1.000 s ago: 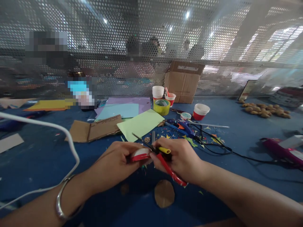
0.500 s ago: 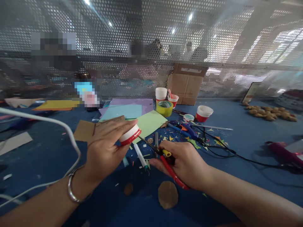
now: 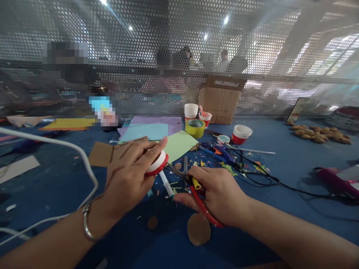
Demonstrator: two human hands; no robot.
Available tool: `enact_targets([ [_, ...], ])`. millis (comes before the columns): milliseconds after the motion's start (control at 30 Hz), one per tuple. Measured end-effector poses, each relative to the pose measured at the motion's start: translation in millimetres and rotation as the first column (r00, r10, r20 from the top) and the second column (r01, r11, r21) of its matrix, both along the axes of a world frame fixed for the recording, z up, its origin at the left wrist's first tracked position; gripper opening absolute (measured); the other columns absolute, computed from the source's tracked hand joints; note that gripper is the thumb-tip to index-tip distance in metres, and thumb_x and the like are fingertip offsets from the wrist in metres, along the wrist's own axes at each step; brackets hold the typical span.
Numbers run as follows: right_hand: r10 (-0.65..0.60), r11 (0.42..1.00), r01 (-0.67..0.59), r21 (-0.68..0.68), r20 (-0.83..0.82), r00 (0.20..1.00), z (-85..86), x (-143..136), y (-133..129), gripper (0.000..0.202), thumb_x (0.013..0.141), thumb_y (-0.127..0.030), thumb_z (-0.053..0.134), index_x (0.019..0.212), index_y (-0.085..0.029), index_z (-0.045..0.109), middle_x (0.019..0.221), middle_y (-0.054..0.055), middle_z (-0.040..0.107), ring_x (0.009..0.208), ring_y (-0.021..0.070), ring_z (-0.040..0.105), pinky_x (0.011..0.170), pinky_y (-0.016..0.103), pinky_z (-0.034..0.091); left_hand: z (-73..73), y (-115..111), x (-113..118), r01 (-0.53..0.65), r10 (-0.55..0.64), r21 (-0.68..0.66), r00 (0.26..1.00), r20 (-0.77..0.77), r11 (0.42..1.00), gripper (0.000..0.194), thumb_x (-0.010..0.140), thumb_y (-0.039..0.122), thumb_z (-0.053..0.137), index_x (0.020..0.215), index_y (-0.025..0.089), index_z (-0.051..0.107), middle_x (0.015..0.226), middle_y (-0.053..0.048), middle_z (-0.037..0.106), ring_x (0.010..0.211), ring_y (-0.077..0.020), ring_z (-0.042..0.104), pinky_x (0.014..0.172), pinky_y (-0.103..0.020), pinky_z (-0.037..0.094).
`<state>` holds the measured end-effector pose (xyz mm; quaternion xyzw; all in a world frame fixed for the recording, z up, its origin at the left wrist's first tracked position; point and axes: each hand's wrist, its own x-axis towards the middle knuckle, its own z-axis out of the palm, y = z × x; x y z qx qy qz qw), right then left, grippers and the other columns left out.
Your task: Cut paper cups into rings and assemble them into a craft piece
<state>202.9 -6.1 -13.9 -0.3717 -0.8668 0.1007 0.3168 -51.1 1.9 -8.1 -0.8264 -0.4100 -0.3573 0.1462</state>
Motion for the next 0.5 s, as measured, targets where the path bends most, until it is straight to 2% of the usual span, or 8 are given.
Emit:
enact_targets([
  [200, 0.010, 1.000, -0.010, -0.006, -0.008, 1.000, -0.5, 1.6, -1.3, 0.047, 0.096, -0.060, 0.068, 0.076, -0.020, 0.055, 0.062, -0.005, 0.050, 0.052, 0.0101, 0.036, 0.051, 0.024, 0.025, 2.6, -2.3, 0.7, 0.015, -0.015, -0.003, 0.999, -0.038, 1.000, 0.078, 0.091, 0.004, 0.054, 0.164, 0.028, 0.042, 0.141, -0.011, 0.063, 0.133, -0.0335, 0.058, 0.119, -0.050, 0.041],
  [367, 0.027, 0.999, -0.027, 0.035, -0.006, 1.000, -5.7, -0.8, 0.8, 0.048, 0.100, -0.059, 0.064, 0.075, -0.019, 0.054, 0.061, -0.005, 0.047, 0.052, 0.0091, 0.031, 0.052, 0.024, 0.024, 3.2, -3.3, 3.2, 0.007, -0.009, -0.030, 0.998, -0.064, 1.000, 0.074, 0.094, 0.004, 0.050, 0.164, 0.028, 0.041, 0.141, -0.010, 0.061, 0.134, -0.0310, 0.057, 0.117, -0.045, 0.042],
  [500, 0.019, 0.998, -0.019, 0.064, -0.001, 1.000, -8.2, -1.8, 2.2, 0.047, 0.105, -0.054, 0.058, 0.075, -0.018, 0.055, 0.061, -0.005, 0.047, 0.051, 0.0085, 0.033, 0.051, 0.025, 0.024, 3.3, -4.2, 5.3, 0.011, -0.014, -0.039, 0.997, -0.078, 0.999, 0.071, 0.093, 0.002, 0.049, 0.161, 0.023, 0.045, 0.139, -0.011, 0.062, 0.132, -0.0290, 0.058, 0.116, -0.041, 0.043],
])
